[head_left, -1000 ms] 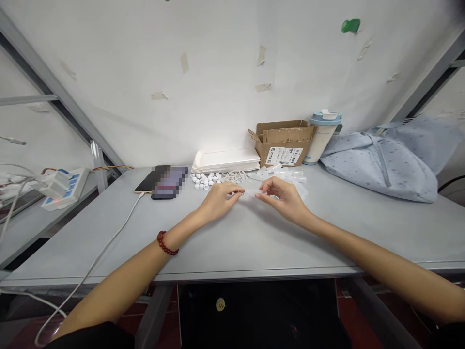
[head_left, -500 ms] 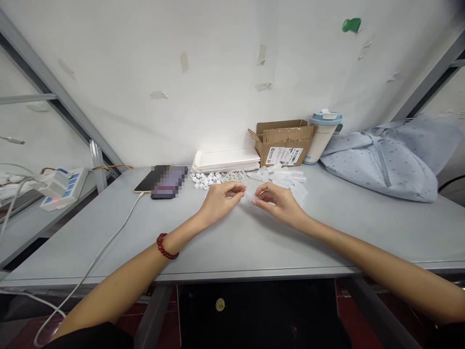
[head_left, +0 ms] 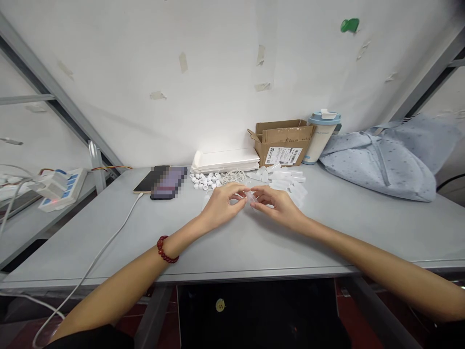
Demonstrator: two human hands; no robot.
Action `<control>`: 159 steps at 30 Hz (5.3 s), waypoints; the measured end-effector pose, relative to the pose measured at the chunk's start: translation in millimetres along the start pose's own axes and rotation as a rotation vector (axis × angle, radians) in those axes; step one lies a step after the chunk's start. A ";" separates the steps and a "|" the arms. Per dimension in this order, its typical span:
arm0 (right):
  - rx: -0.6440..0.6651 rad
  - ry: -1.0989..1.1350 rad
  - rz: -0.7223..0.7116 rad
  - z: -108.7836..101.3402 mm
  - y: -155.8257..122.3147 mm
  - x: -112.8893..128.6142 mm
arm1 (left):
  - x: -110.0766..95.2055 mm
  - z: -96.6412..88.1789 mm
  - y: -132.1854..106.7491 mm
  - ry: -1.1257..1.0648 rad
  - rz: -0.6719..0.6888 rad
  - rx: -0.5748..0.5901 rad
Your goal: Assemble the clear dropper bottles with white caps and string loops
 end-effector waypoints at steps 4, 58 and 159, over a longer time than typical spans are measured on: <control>0.015 -0.026 -0.003 0.2 -0.1 3.2 | -2.6 0.4 -0.3 0.001 0.011 0.013; -0.015 0.286 0.336 -0.2 0.3 -3.2 | -29.2 6.8 -12.2 0.467 0.530 0.003; 0.180 -0.672 -0.162 -18.4 21.1 -33.0 | 76.1 -34.1 29.1 0.713 0.025 0.219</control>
Point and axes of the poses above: each hand's wrist, its own y-axis towards the middle knuckle, its own z-axis out of the palm, x = y × z, the point moved 6 cm from there along y, towards the middle knuckle, and after that the axes turned 13 degrees about -x, right-handed, at the moved point
